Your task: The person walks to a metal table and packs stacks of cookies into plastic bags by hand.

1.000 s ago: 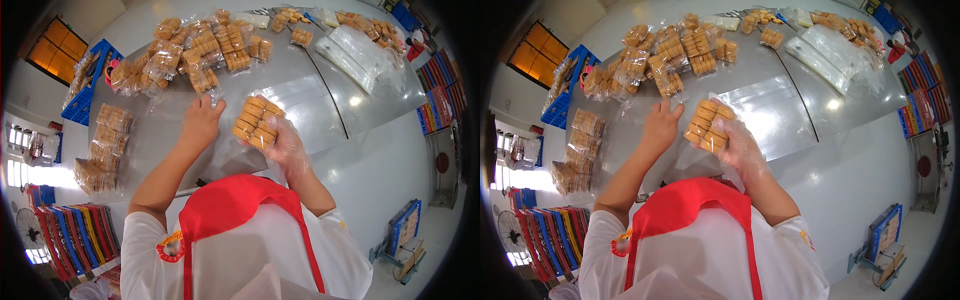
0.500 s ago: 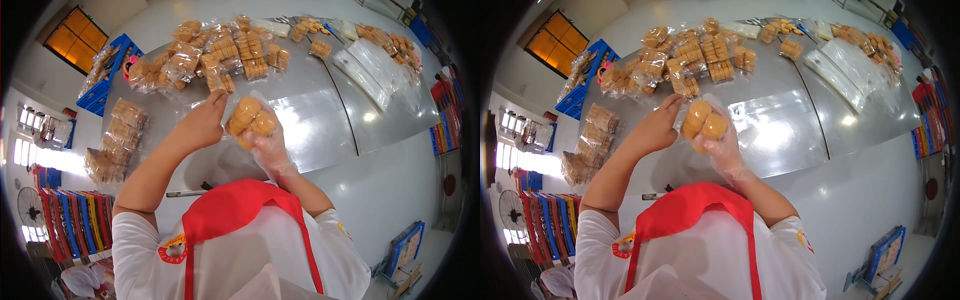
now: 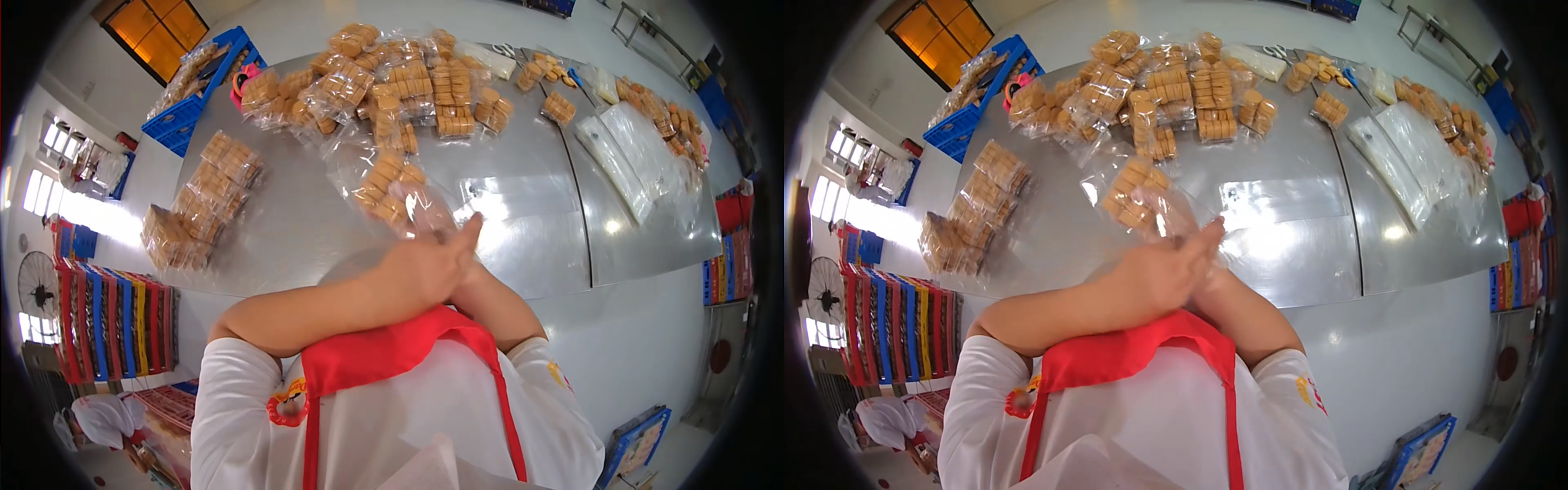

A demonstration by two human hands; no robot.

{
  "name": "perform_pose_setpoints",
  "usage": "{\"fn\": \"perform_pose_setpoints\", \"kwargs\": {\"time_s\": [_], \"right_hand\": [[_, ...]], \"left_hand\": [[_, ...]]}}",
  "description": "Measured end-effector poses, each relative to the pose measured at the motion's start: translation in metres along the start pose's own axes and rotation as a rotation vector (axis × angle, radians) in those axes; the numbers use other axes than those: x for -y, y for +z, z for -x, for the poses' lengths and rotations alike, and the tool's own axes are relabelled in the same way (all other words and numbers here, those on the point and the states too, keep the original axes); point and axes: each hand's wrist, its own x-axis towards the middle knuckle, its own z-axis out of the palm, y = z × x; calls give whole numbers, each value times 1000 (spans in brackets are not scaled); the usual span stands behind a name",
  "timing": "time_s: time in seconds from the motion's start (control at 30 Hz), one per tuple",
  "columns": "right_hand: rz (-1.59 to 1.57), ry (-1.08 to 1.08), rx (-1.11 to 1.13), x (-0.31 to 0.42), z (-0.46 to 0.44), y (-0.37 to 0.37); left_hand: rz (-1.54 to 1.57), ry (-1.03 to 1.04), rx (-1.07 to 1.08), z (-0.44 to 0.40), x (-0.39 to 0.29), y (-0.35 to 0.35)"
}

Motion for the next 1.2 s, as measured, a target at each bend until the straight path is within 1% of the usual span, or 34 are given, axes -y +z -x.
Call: {"fn": "perform_pose_setpoints", "kwargs": {"time_s": [0.07,0.1,0.2,0.23,0.3,0.37,0.43,0.47,0.5,0.53,0.6,0.63,0.73,0.83,0.93,1.03,1.13,1.17,1.2], "right_hand": [[-5,-80,26,1,-16,8],[-3,-131,38,3,-23,13],[93,-359,85,7,-48,31],[151,-451,103,7,-57,36],[320,-645,134,9,-64,46],[608,-787,110,9,-64,56],[992,-884,47,8,-52,72],[1188,-928,22,8,-43,85],[1082,-979,168,7,-38,99],[1169,-1030,190,2,-41,97],[1337,-1140,230,-6,-47,86],[1304,-981,332,4,-34,107],[1356,-1170,490,-5,-42,108],[1657,-1208,447,-20,-66,88],[1951,-1301,354,-41,-90,59],[2282,-1177,432,-67,-112,16],[2375,-902,597,-87,-123,-18],[2370,-911,588,-90,-123,-17],[2365,-918,579,-93,-122,-16]], "left_hand": [[266,48,-76,-4,-10,11],[125,132,0,-3,-18,3],[428,300,-73,7,-2,12],[522,382,-222,12,-2,15],[343,217,-355,27,17,2],[87,-122,-1174,36,54,-8],[880,-603,-1375,35,69,-36],[1100,-615,-1387,35,77,-41],[1320,-618,-1395,35,85,-43],[1541,-613,-1391,36,91,-44],[1646,-444,-1384,42,107,-37],[1695,-354,-1374,45,111,-36],[1859,-353,-1390,54,114,-37],[2035,-433,-1463,52,119,-9],[2271,-428,-1420,50,104,29],[2450,-170,-776,88,136,141],[2454,-653,-623,95,124,184],[2416,-720,-686,96,113,169],[2369,-764,-675,94,110,163]]}}
